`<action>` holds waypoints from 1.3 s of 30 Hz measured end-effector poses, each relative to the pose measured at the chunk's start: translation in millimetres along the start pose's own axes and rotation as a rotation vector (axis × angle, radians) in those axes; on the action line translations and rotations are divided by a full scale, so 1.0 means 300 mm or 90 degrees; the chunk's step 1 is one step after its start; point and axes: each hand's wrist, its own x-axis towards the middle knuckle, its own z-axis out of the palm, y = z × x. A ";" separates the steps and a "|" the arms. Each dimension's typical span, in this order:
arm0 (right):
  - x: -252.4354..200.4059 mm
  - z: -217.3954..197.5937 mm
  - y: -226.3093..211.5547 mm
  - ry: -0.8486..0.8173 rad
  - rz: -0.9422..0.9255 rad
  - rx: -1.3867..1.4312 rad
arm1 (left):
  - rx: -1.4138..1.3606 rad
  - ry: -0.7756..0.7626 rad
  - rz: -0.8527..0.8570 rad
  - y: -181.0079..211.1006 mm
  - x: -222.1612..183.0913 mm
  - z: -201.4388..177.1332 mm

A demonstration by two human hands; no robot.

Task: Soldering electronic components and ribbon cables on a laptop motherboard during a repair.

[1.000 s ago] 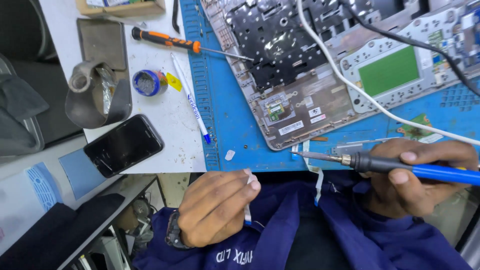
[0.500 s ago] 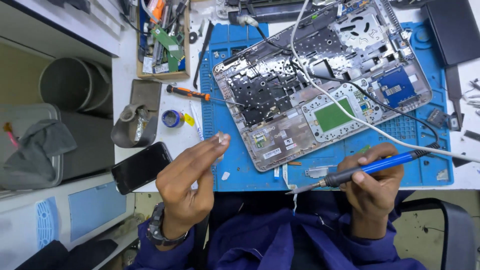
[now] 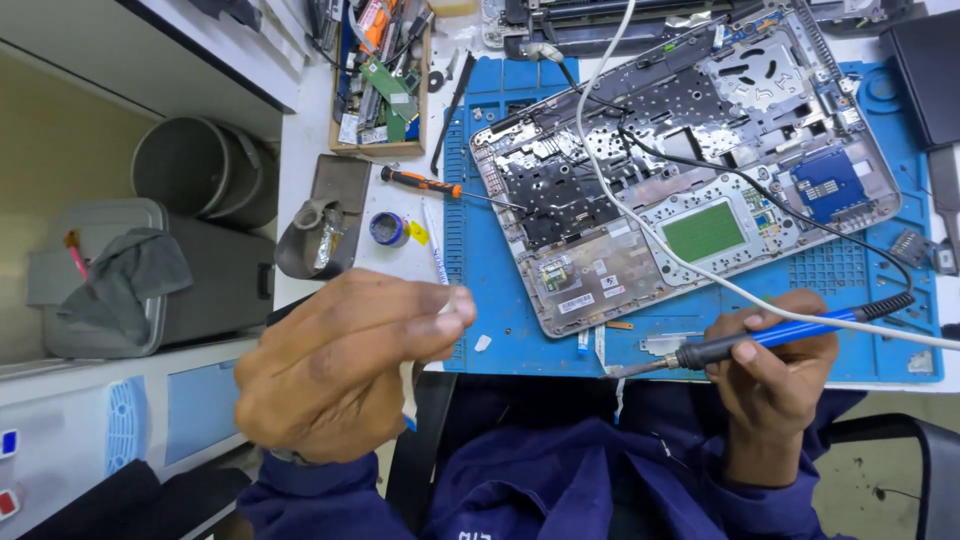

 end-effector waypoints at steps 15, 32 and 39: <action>0.019 0.003 0.007 -0.012 -0.019 0.017 | 0.018 -0.115 -0.043 -0.091 -0.018 0.144; -0.025 0.001 0.014 0.020 0.018 -0.003 | 0.367 -0.165 -0.658 -0.104 -0.537 -0.274; -0.010 -0.006 0.002 -0.013 0.014 -0.020 | 0.322 -0.058 -0.504 -0.179 -0.661 -0.237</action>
